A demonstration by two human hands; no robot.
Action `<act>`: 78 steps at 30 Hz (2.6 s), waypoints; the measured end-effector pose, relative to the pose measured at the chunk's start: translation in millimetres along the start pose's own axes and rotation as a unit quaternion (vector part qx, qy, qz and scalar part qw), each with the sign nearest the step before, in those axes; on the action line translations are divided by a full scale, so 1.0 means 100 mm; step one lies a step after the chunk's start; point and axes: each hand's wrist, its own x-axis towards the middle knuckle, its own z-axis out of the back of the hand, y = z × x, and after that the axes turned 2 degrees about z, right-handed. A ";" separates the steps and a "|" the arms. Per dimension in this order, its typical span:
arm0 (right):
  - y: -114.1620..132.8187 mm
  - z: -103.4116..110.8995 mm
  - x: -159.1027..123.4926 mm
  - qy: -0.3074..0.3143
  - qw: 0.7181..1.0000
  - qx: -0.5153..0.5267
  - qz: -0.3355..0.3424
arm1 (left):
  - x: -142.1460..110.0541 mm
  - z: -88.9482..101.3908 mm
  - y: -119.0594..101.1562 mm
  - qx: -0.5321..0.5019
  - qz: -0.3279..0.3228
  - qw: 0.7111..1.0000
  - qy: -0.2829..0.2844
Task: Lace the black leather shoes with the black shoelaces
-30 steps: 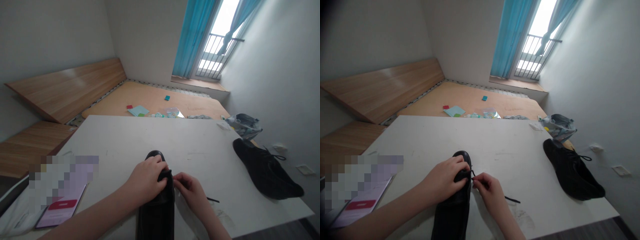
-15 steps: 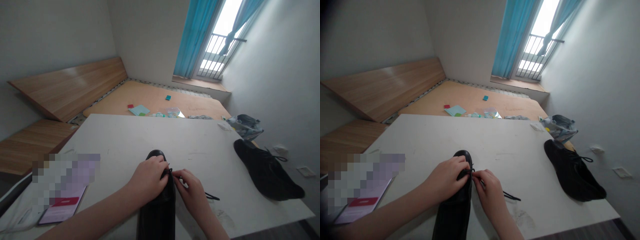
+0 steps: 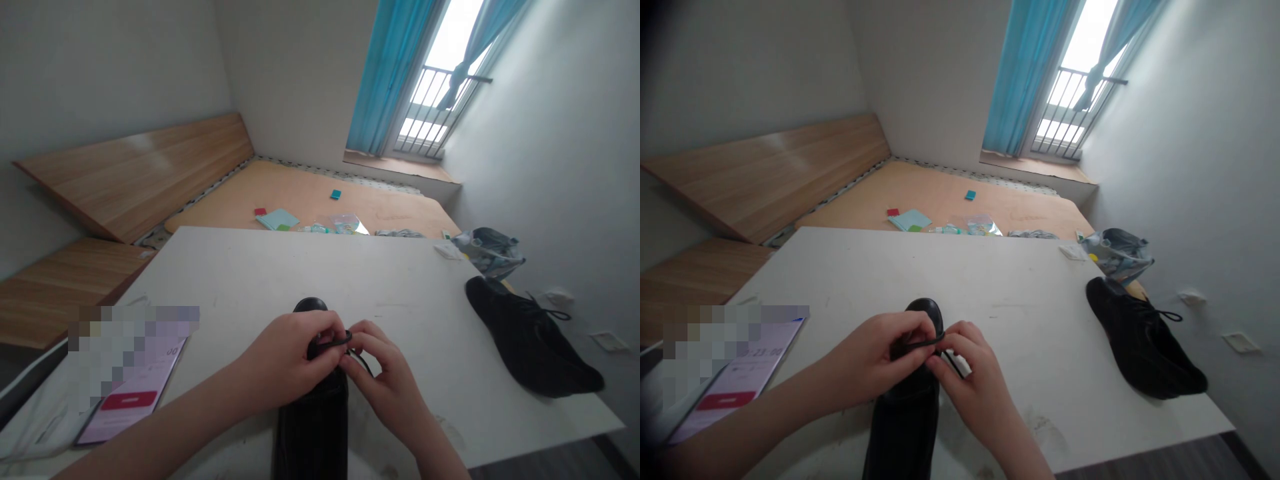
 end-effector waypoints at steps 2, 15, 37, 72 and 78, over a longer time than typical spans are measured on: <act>0.04 -0.02 0.03 -0.019 1.000 0.003 0.018 | 0.01 0.00 0.01 -0.076 0.011 0.997 0.016; 0.28 -0.02 0.16 0.012 0.994 0.085 -0.071 | 0.02 0.18 0.01 -0.487 0.122 0.864 -0.044; 0.24 -0.23 0.37 0.026 0.972 -0.217 0.083 | -0.12 0.53 0.10 0.150 -0.021 0.988 0.034; 0.26 -0.32 0.46 0.230 0.919 -0.319 0.006 | -0.15 0.56 0.21 0.305 0.136 0.936 0.112; 0.24 -0.33 0.46 0.227 0.921 -0.317 0.005 | -0.14 0.42 0.25 0.315 0.115 0.934 0.125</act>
